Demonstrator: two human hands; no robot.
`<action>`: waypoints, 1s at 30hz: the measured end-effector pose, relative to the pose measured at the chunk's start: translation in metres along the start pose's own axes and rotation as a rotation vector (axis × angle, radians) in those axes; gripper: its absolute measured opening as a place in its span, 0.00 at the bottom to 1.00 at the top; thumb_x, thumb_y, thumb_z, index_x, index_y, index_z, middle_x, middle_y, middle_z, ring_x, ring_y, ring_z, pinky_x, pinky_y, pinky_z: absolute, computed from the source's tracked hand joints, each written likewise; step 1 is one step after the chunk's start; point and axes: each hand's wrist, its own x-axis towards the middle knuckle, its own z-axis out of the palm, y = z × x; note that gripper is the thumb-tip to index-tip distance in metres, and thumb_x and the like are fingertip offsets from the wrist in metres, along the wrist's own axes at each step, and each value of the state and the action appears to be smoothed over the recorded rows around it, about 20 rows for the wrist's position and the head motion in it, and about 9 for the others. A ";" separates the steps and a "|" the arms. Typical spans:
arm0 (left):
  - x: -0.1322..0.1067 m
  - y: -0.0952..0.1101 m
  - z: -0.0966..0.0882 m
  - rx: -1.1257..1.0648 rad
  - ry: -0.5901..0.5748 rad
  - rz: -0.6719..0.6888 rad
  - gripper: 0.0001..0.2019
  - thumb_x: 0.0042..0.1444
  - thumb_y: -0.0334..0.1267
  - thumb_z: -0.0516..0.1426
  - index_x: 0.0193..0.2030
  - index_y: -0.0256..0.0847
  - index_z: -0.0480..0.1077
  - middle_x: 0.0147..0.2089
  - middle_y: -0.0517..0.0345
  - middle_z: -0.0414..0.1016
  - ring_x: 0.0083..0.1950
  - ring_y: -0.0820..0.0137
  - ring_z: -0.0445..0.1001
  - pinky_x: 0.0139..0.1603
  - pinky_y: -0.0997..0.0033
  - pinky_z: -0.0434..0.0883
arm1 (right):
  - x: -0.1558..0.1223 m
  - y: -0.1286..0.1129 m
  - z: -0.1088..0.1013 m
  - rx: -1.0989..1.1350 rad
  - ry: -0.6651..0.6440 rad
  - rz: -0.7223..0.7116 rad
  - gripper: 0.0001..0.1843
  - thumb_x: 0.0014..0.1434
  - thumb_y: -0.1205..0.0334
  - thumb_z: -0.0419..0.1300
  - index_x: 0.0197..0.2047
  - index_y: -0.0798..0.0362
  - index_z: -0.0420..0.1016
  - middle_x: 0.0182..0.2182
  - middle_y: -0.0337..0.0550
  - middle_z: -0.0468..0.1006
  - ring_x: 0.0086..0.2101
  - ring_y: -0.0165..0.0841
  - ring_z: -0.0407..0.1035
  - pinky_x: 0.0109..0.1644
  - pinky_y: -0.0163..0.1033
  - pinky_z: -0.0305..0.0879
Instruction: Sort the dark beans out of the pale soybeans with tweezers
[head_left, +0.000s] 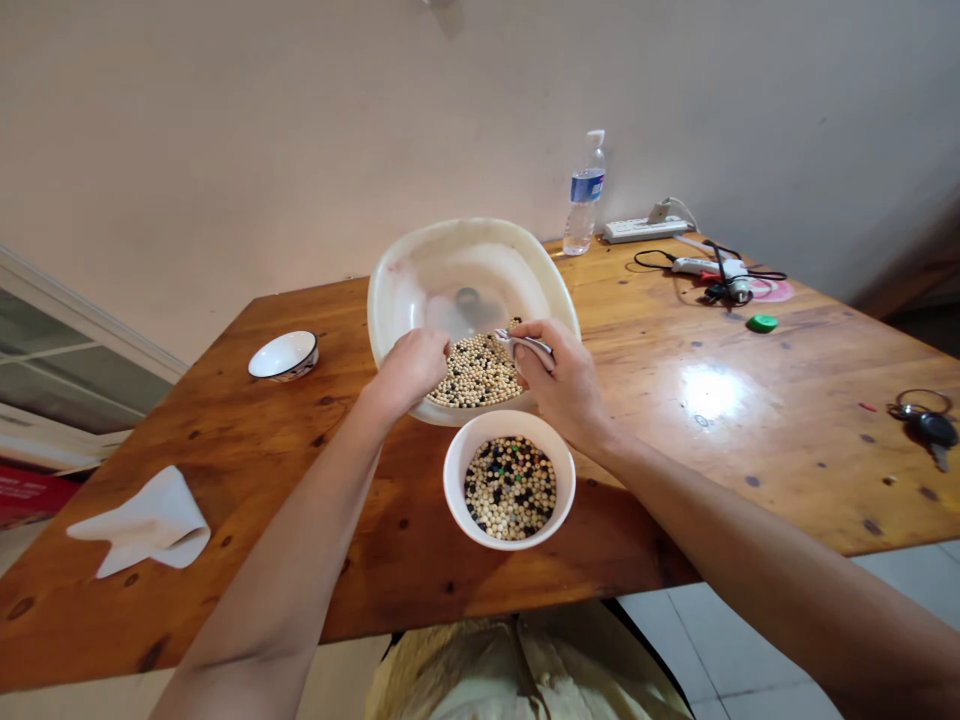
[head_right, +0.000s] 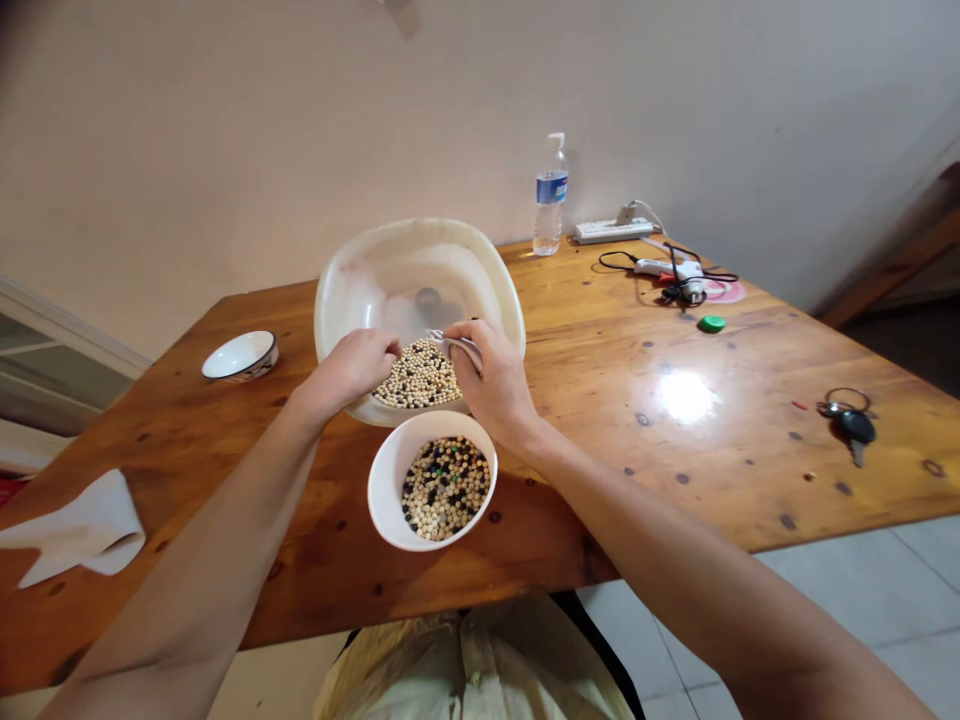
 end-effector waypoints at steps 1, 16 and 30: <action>0.000 0.000 0.000 0.000 -0.001 -0.002 0.14 0.49 0.26 0.49 0.35 0.38 0.76 0.38 0.45 0.79 0.41 0.62 0.75 0.43 0.66 0.67 | 0.000 0.000 0.000 -0.002 -0.002 0.000 0.07 0.60 0.68 0.52 0.39 0.50 0.69 0.34 0.39 0.72 0.32 0.29 0.67 0.31 0.35 0.64; -0.001 0.001 0.002 0.001 0.008 0.018 0.13 0.50 0.26 0.49 0.35 0.37 0.74 0.38 0.43 0.77 0.40 0.60 0.74 0.43 0.64 0.68 | 0.000 -0.001 0.000 -0.002 0.008 0.018 0.06 0.59 0.67 0.53 0.39 0.50 0.69 0.34 0.39 0.72 0.31 0.28 0.67 0.30 0.34 0.65; 0.000 0.001 0.006 0.074 0.016 0.030 0.17 0.55 0.27 0.47 0.46 0.34 0.74 0.47 0.41 0.75 0.51 0.60 0.72 0.54 0.62 0.66 | 0.000 -0.001 0.001 0.005 0.011 0.008 0.06 0.59 0.67 0.53 0.38 0.50 0.70 0.34 0.39 0.73 0.31 0.28 0.67 0.29 0.34 0.65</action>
